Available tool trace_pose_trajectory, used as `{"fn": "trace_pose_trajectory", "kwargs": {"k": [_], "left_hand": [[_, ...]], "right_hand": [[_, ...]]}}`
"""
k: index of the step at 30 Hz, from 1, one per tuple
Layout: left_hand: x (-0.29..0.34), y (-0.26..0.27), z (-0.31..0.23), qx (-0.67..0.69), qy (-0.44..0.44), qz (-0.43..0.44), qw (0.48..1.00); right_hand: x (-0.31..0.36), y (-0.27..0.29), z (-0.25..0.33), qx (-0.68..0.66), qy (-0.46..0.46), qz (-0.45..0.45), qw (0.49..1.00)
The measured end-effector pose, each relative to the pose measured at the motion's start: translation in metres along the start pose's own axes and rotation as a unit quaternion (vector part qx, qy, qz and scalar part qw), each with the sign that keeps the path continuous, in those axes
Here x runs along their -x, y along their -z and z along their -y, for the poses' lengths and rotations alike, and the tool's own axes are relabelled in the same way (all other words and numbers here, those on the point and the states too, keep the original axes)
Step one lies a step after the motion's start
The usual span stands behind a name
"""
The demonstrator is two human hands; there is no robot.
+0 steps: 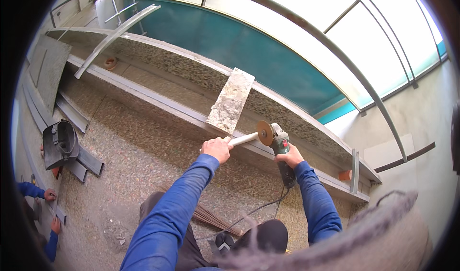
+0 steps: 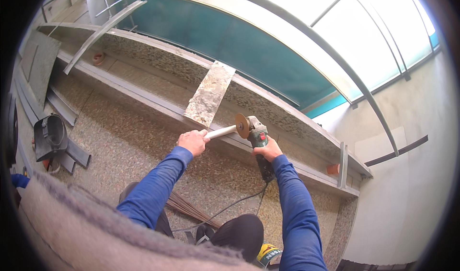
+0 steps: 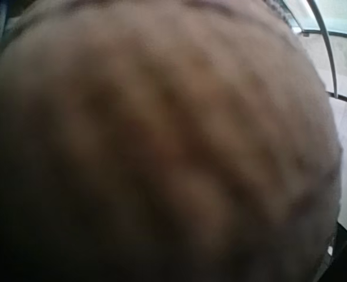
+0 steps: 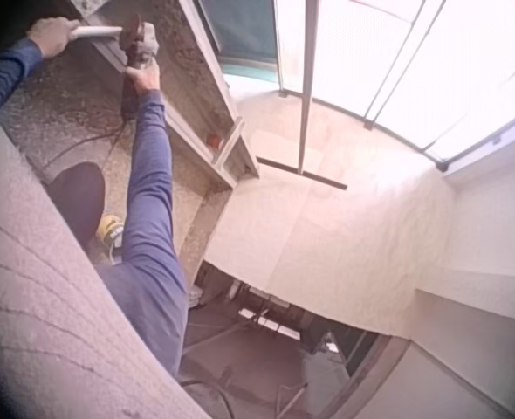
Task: The person walks through a construction site, picks up a white pipe and an angle grinder, then uses the grinder to smooth the pipe's surface. Another worker is visible in the background measuring metal pieces.
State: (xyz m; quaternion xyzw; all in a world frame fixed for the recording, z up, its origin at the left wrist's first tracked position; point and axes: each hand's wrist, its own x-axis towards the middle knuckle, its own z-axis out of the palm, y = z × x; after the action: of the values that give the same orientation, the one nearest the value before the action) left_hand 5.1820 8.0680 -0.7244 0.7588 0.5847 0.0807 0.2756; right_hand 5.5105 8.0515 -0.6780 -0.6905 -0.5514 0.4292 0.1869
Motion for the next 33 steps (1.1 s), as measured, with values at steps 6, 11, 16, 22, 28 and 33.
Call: {"fn": "trace_pose_trajectory", "kwargs": {"k": [6, 11, 16, 22, 28, 33], "left_hand": [[-0.0007, -0.002, 0.0016, 0.003, 0.001, 0.005, 1.0], [-0.0015, -0.0037, 0.0028, 0.001, 0.001, -0.001, 1.0], [-0.0036, -0.0018, 0.0042, 0.012, 0.001, 0.007, 1.0], [-0.0045, -0.0002, 0.0057, 0.039, 0.003, 0.01, 0.999], [-0.0041, -0.003, 0.006, 0.025, -0.003, 0.013, 1.0], [-0.0036, -0.0016, 0.0055, 0.021, 0.0, 0.009, 1.0]], "right_hand": [[-0.0005, 0.0, 0.0054, 0.003, -0.008, 0.0, 1.0], [-0.0028, 0.0001, 0.0045, 0.013, -0.005, -0.004, 1.0], [-0.0033, -0.0005, 0.002, 0.004, -0.021, -0.006, 1.0], [-0.0025, -0.0011, 0.0031, 0.011, -0.037, -0.008, 0.999], [-0.0037, -0.0032, 0.0085, 0.001, -0.026, -0.007, 1.0], [-0.0032, -0.0035, 0.0075, -0.011, -0.028, -0.001, 1.0]]}}
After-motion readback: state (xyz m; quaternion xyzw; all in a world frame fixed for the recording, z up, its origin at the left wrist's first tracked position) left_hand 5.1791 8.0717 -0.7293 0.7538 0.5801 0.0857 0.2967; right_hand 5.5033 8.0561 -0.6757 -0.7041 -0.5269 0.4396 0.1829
